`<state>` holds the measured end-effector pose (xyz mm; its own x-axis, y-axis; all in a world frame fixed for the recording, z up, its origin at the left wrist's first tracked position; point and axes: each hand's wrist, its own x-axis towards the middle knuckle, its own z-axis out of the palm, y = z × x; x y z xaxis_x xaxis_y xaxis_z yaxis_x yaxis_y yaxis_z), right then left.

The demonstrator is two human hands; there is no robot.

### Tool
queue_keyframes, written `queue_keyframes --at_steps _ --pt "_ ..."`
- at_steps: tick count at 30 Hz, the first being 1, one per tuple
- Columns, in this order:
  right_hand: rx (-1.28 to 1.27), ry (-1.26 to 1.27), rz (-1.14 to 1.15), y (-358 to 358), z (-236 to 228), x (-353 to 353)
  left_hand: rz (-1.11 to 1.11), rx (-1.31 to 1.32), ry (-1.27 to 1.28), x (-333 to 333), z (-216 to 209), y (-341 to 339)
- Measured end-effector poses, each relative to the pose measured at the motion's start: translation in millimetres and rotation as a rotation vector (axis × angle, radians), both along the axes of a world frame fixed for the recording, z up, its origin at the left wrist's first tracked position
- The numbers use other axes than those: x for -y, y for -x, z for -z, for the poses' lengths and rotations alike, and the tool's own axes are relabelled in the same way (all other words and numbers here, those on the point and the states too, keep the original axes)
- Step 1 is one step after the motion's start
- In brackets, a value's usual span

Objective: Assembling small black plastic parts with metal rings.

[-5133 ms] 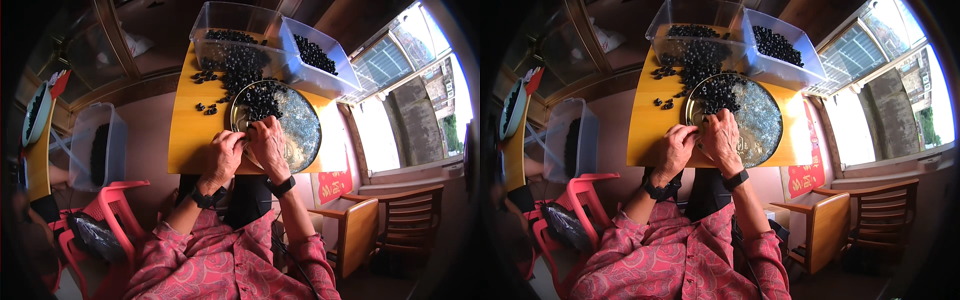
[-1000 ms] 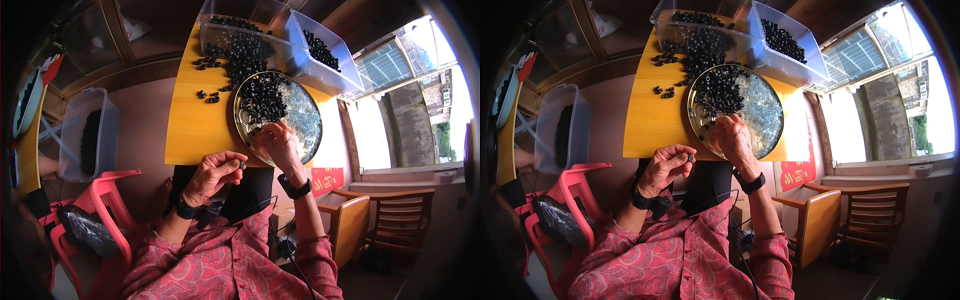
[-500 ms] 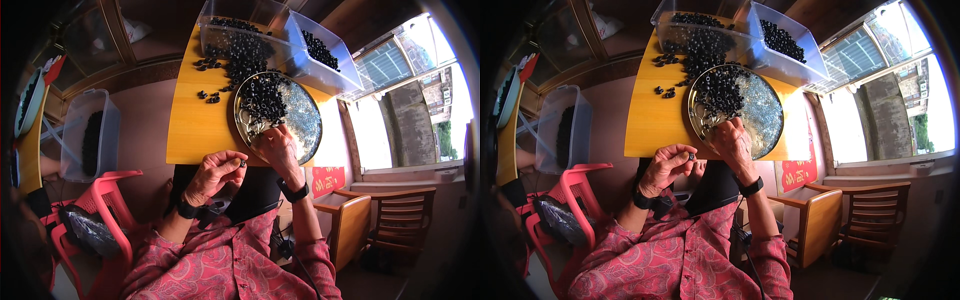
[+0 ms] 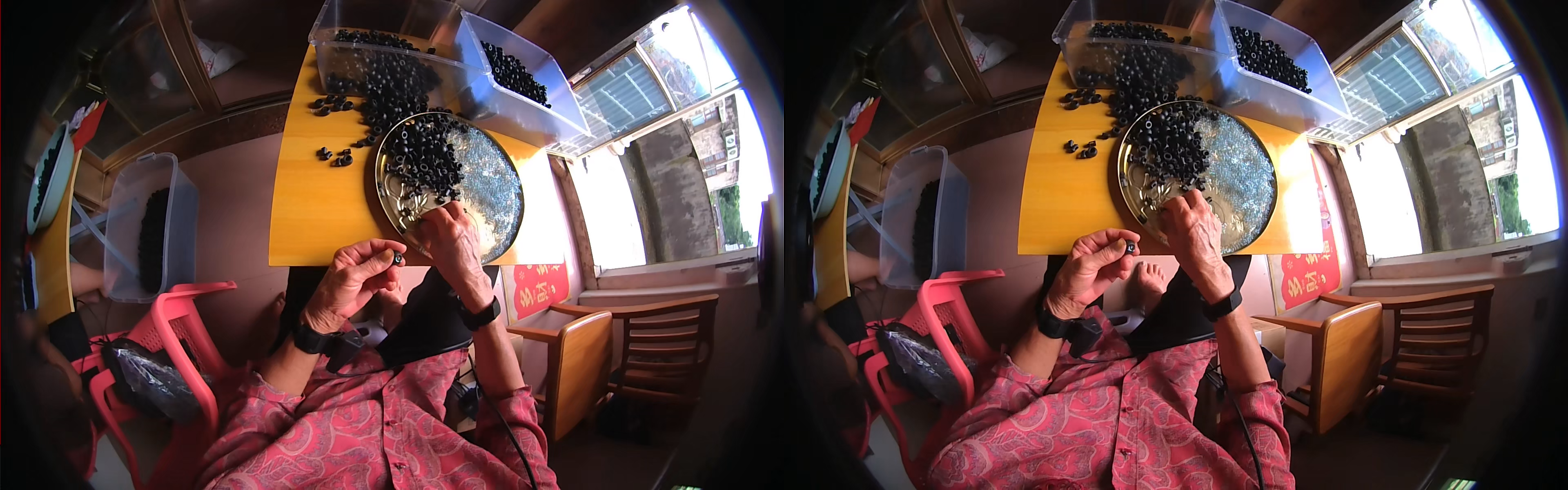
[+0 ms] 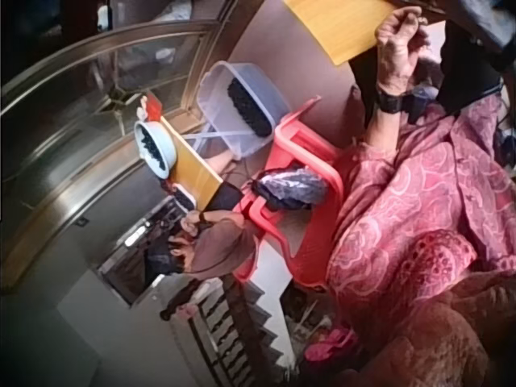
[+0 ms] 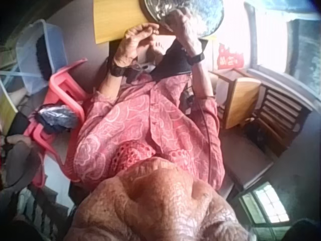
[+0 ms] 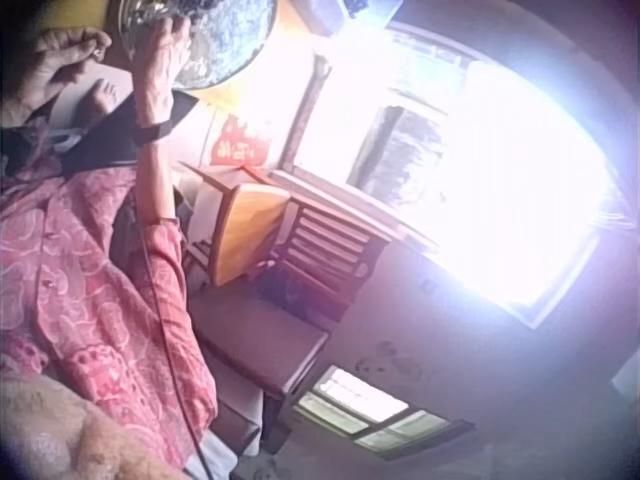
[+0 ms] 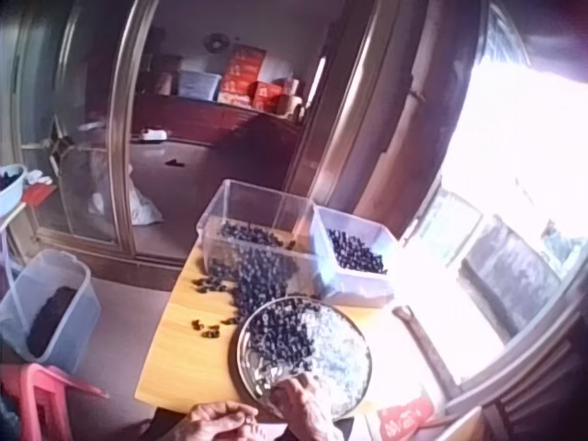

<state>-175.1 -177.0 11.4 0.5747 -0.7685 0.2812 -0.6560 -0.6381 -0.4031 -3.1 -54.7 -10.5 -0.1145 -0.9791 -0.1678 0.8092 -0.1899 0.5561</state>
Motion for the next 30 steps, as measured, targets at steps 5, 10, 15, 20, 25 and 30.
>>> queue_keyframes --at_steps 5,10,15,20,25,30 --pt "0.359 -0.397 0.052 3 -24 -29 -0.015 -0.067 0.008 5 -3 5" --pt "0.614 -0.734 0.085 10 -33 -59 -0.020 -0.052 0.046 6 -3 13" --pt "0.687 -0.701 0.071 17 -24 -68 0.008 0.002 0.028 6 -2 23" --pt "0.756 -0.621 0.050 22 -25 -73 0.083 -0.181 0.016 9 -1 28" --pt "0.915 -0.769 0.114 24 -32 -81 0.112 -0.403 -0.015 9 5 35" --pt "0.836 -0.688 0.069 30 -29 -81 0.122 -0.400 -0.002 8 6 37"
